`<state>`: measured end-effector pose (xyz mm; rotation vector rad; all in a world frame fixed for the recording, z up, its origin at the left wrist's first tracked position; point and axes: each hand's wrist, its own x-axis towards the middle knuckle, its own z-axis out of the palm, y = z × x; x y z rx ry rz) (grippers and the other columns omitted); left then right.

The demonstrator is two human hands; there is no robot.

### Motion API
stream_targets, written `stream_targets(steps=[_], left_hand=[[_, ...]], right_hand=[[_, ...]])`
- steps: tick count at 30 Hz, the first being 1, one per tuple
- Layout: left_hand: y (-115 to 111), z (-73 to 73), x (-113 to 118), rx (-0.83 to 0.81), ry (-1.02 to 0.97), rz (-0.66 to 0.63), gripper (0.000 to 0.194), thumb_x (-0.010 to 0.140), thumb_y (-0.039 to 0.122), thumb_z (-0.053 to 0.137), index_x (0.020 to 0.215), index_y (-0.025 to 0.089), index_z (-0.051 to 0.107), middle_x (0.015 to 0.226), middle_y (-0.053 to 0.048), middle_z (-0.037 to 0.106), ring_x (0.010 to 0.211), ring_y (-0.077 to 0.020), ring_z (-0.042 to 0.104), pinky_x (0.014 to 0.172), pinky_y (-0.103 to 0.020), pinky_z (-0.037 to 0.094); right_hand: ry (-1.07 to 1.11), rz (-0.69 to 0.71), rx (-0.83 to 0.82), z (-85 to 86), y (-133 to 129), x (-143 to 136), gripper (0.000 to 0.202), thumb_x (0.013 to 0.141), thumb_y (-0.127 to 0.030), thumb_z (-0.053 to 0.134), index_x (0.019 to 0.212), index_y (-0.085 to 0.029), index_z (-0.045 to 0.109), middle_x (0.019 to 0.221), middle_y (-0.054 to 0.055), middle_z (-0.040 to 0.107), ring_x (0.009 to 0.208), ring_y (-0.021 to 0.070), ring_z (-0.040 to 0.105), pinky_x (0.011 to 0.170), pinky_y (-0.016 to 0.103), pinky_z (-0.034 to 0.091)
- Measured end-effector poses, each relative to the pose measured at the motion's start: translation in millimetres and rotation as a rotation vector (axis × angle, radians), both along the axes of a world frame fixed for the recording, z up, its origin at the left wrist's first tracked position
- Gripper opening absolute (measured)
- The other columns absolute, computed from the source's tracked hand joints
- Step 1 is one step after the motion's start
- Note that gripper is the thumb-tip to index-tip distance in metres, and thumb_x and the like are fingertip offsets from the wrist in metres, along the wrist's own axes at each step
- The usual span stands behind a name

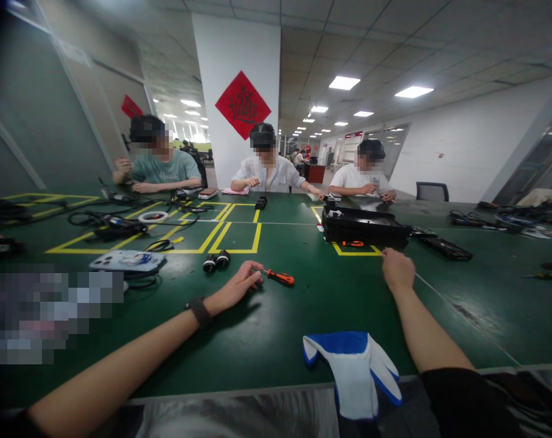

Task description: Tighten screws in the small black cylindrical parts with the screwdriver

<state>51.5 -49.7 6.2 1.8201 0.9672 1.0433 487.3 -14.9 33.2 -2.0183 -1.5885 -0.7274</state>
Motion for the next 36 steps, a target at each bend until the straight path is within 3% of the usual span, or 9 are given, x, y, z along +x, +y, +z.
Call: stream_targets(steps=[2,5,13,23,29,36], left_hand=[[5,-1.4,-2,-0.067,-0.037,0.004,0.034,0.082,0.045,0.040,0.102,0.018,0.045,0.091,-0.004,0.051,0.080,-0.0130,0.053,0.068,-0.027,0.045],[11,-1.7,-5,-0.130,-0.118,0.023,0.034,0.081,0.046,0.040,0.100,0.018,0.046,0.089,-0.003,0.053,0.080,-0.0126,0.054,0.065,-0.024,0.044],[5,10.0,-7,-0.180,-0.098,-0.114,0.030,0.080,0.044,0.045,0.087,0.016,0.052,0.084,-0.002,0.057,0.071,-0.0101,0.054,0.067,-0.023,0.043],[6,11.4,-7,-0.237,-0.152,-0.098,0.027,0.080,0.041,0.045,0.085,0.015,0.053,0.082,-0.003,0.059,0.072,-0.0111,0.055,0.067,-0.024,0.043],[9,8.0,-8,-0.240,-0.168,-0.113,0.027,0.079,0.041,0.046,0.084,0.015,0.053,0.081,-0.003,0.059,0.072,-0.0107,0.055,0.067,-0.024,0.043],[11,5.8,-9,-0.248,-0.199,-0.108,0.027,0.078,0.041,0.048,0.083,0.015,0.054,0.079,-0.003,0.059,0.070,-0.0103,0.055,0.066,-0.024,0.042]], right_hand=[[0.002,-0.171,0.044,-10.6,-1,37,0.024,0.084,-0.024,0.041,0.092,-0.010,0.059,0.083,0.015,0.057,0.081,0.0247,0.049,0.065,0.034,0.032],[-0.029,-0.163,0.083,-19.5,6,61,0.020,0.082,-0.024,0.045,0.086,-0.014,0.061,0.085,0.014,0.055,0.087,0.0261,0.043,0.064,0.034,0.028],[-0.113,-0.060,0.020,-20.9,31,65,0.011,0.078,-0.021,0.051,0.080,-0.017,0.061,0.084,0.012,0.052,0.083,0.0232,0.040,0.061,0.032,0.025],[-0.225,-0.114,-0.074,-25.4,37,73,0.021,0.085,-0.027,0.042,0.089,-0.018,0.061,0.086,0.011,0.055,0.082,0.0228,0.044,0.060,0.031,0.028],[-0.145,-0.153,-0.124,-34.0,41,85,0.028,0.086,-0.031,0.038,0.096,-0.019,0.061,0.091,0.012,0.056,0.083,0.0238,0.046,0.060,0.031,0.033],[0.012,-0.188,-0.200,-40.8,46,102,0.043,0.081,-0.041,0.042,0.116,-0.017,0.052,0.108,0.017,0.050,0.096,0.0319,0.045,0.067,0.038,0.040]])
